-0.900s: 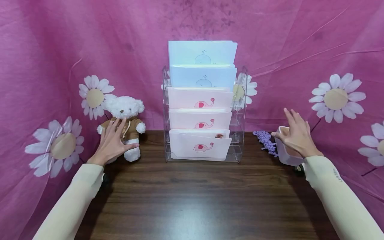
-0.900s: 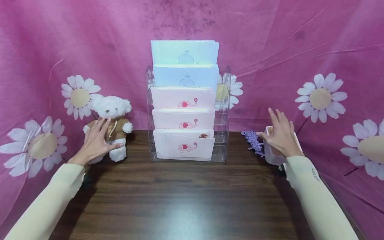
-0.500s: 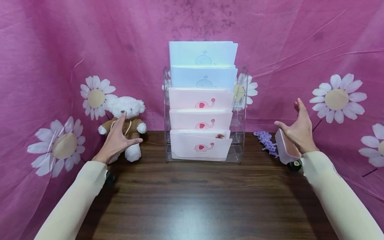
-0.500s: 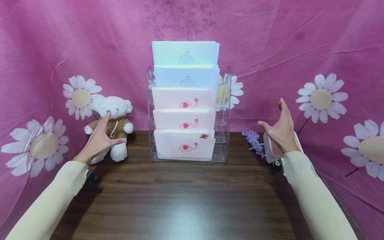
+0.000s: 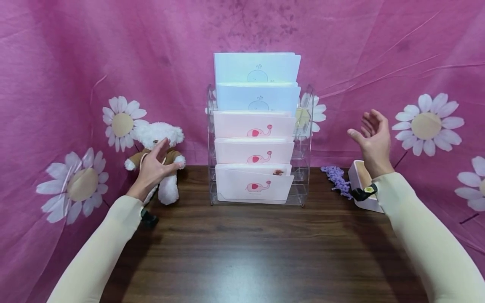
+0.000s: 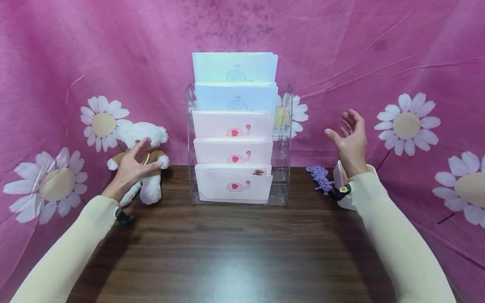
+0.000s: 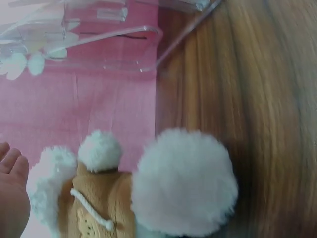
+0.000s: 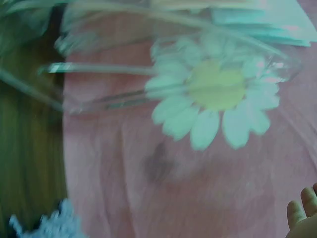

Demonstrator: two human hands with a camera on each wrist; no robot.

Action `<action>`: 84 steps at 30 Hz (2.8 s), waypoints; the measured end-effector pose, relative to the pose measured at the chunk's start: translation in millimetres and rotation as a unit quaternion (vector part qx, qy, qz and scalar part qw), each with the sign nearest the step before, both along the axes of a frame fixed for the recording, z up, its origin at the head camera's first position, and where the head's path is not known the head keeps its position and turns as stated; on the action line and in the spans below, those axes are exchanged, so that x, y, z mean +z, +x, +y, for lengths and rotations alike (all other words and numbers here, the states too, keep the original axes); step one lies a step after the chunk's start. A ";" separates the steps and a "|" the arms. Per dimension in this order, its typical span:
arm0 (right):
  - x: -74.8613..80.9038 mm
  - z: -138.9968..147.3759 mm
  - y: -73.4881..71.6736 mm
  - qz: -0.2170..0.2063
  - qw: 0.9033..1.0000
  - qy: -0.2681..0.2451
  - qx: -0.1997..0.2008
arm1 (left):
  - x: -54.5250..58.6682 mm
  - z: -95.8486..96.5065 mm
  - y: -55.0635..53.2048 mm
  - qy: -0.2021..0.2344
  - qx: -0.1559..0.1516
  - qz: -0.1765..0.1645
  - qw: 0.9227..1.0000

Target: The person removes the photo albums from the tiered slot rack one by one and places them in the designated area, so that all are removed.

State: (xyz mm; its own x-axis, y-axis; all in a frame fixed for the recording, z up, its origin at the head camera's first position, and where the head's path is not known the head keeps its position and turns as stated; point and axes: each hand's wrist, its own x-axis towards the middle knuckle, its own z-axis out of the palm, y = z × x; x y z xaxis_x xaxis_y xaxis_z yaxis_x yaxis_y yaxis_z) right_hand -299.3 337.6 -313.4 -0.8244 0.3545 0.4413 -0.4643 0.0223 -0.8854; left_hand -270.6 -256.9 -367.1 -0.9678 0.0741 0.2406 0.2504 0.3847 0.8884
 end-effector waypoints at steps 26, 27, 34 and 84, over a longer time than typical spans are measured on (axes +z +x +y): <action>92.8 -78.2 -53.6 0.064 0.988 -0.086 0.109 | 20.1 67.5 -35.4 0.085 -0.050 -0.041 0.994; 94.8 -81.2 -56.3 0.063 0.988 -0.081 0.112 | 20.1 69.5 -35.6 0.086 -0.053 -0.044 0.994; 114.7 -93.6 -68.8 0.035 0.990 -0.033 0.134 | 22.4 82.3 -39.6 0.079 -0.054 -0.051 0.994; 158.1 -153.6 -117.7 -0.155 0.969 0.018 0.190 | 20.7 93.6 -39.8 0.056 -0.010 -0.046 0.997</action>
State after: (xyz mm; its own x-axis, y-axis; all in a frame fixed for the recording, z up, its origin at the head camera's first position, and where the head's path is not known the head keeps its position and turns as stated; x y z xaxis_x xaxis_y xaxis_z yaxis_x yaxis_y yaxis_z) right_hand -417.0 184.1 -155.3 -0.9874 -0.0113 0.1579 -0.1568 -0.0647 -0.9855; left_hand -310.4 -163.3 -346.4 -0.9847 0.0722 0.1585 0.1724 0.2777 0.9451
